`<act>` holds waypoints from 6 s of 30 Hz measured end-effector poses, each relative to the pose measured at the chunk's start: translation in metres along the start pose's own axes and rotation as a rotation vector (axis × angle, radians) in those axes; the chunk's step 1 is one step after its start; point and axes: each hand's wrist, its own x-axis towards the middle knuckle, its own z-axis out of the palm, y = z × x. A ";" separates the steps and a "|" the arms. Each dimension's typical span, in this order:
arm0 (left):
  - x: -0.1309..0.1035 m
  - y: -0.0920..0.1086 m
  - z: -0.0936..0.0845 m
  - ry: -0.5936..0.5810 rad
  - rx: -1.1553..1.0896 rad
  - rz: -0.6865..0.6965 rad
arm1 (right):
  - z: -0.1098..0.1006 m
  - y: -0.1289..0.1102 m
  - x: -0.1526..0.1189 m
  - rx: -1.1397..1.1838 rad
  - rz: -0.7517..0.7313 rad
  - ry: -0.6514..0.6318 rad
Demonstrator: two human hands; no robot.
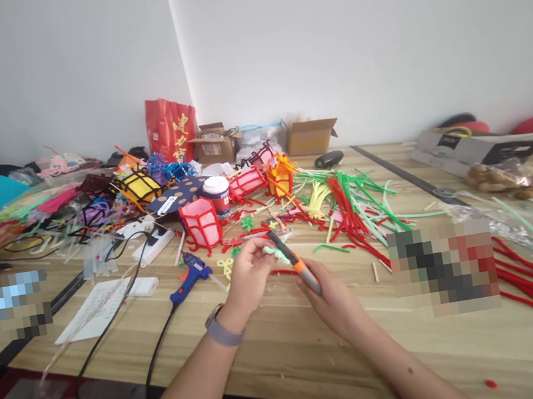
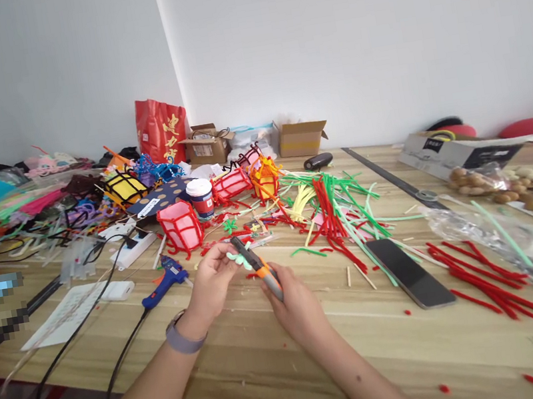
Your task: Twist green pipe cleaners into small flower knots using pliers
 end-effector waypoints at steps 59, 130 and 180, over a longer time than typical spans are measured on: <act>0.005 0.005 -0.005 -0.104 -0.301 -0.290 | -0.011 -0.010 -0.001 0.125 0.011 -0.125; -0.004 -0.017 0.006 -0.166 0.072 -0.332 | -0.007 0.015 0.035 0.367 -0.190 -0.141; -0.007 -0.014 0.006 -0.114 0.302 -0.209 | -0.003 0.010 0.025 0.189 -0.096 0.011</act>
